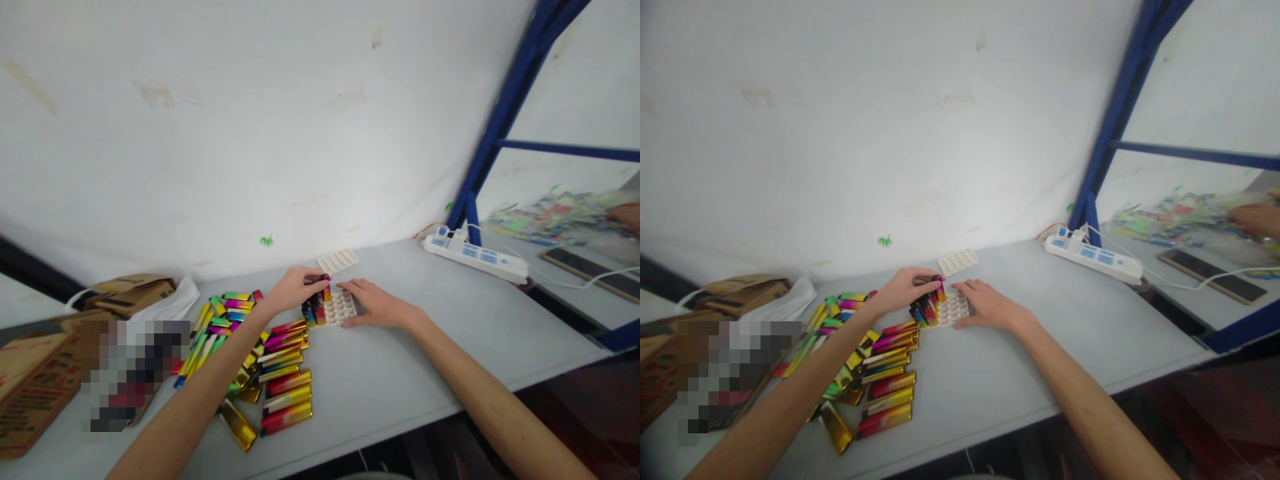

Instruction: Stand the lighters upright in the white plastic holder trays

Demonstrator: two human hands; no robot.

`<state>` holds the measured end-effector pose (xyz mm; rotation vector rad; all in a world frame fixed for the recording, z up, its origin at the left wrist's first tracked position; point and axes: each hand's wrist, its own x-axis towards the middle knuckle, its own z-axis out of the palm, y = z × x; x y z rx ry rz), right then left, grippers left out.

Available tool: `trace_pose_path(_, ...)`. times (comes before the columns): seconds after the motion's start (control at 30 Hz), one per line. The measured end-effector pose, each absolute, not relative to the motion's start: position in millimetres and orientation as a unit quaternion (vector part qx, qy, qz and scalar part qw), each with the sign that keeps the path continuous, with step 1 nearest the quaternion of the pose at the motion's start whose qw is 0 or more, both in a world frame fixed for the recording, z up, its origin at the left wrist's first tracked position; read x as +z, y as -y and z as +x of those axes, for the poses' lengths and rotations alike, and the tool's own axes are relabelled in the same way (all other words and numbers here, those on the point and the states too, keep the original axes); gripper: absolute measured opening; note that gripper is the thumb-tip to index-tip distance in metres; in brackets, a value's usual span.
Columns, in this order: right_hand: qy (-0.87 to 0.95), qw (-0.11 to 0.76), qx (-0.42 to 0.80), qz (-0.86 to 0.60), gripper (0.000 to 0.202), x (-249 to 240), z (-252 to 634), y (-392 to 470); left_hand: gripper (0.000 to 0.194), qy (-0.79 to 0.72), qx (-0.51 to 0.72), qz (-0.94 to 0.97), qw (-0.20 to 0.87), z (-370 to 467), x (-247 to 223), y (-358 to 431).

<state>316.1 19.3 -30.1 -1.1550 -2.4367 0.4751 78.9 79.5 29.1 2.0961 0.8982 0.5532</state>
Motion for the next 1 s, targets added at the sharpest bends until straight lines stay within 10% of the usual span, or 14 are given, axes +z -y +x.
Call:
trace_pose_path(0.6, 0.872, 0.204, 0.169, -0.412, 0.081, -28.8, 316.1, -19.1, 0.054, -0.395, 0.165, 0.859, 0.282, 58.7, 42.7, -92.8)
trace_pose_path(1.0, 0.869, 0.196, 0.18, -0.417, 0.079, -26.6, 315.7, -17.4, 0.024, -0.433, 0.157, 0.88, 0.115, 1.0, -8.1, -119.6)
